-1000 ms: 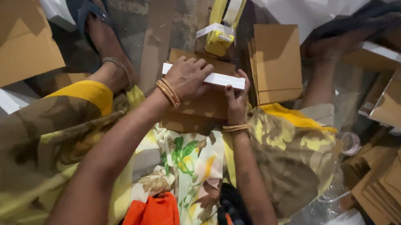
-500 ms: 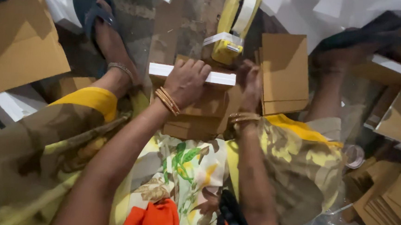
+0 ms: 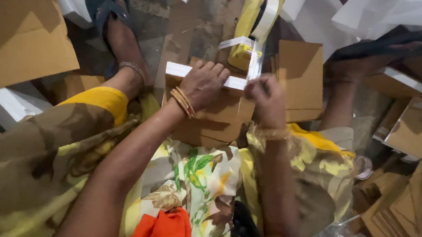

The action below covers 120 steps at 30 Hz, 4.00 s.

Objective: The person sits on the floor and assembles small cardboard boxes by folding white inserts and taping them to brown cardboard pieces. They repeatedly pick up inserts, fold them, apply tape from a dispenser, and attach them to the cardboard, then set the assembled units aside.

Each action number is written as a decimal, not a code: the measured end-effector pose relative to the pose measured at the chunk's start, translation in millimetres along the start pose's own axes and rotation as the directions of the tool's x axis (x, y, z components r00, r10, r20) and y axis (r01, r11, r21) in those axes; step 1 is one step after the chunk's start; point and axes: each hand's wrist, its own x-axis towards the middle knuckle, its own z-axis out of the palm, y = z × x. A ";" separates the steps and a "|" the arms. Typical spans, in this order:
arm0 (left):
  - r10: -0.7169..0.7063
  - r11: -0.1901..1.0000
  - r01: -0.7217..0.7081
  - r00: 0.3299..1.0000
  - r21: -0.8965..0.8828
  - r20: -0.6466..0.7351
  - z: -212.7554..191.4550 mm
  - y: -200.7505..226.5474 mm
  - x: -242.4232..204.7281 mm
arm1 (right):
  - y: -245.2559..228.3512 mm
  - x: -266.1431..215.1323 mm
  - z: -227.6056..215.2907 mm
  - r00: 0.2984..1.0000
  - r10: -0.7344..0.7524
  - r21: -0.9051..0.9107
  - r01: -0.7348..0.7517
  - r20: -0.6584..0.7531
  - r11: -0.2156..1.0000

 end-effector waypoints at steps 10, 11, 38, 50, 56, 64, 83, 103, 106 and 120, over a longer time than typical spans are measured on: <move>0.052 0.998 -0.049 0.995 -0.025 0.090 -5.5 -8.1 16.1 | 102.2 -10.8 2.9 0.972 0.218 0.128 -0.206 -0.090 0.970; 0.051 0.998 -0.048 0.995 -0.038 0.090 -6.6 -8.2 16.5 | 104.7 -9.9 4.0 0.974 0.199 0.143 -0.183 -0.106 0.973; 0.051 0.997 -0.044 0.991 -0.056 0.123 -11.3 -7.2 13.9 | 24.4 66.7 -9.5 0.992 0.001 0.105 -0.014 0.123 0.994; 0.105 0.993 -0.107 0.993 -0.046 -0.046 -6.9 2.1 -3.3 | 48.6 71.0 -11.4 0.977 0.187 0.156 -0.201 0.099 0.967; 0.250 0.967 -0.250 0.968 0.053 0.012 3.4 21.4 -14.9 | 54.4 37.1 -43.0 0.911 0.343 -0.066 -0.337 0.227 0.939; 0.247 0.969 -0.247 0.969 0.011 -0.022 6.7 17.7 -4.8 | 144.1 70.0 -83.0 0.952 0.139 -0.165 -0.096 0.272 0.982; 0.001 0.962 0.053 0.981 -0.269 0.195 -18.4 -21.3 4.0 | 13.9 -12.5 -106.8 0.992 0.094 -0.677 -0.009 0.089 0.736; -0.077 0.942 0.108 0.991 -0.319 0.108 10.9 1.3 9.7 | 18.2 -34.7 37.4 0.999 -0.013 0.033 0.011 0.048 0.999; -0.017 0.907 0.043 0.998 -0.418 0.066 7.8 -1.5 16.9 | 48.7 -41.1 41.1 0.983 0.184 0.131 -0.181 -0.014 0.975; -0.199 0.531 0.453 0.888 -0.717 0.414 30.7 -14.0 9.7 | 129.8 -19.3 29.8 0.987 0.148 0.133 -0.140 -0.057 0.981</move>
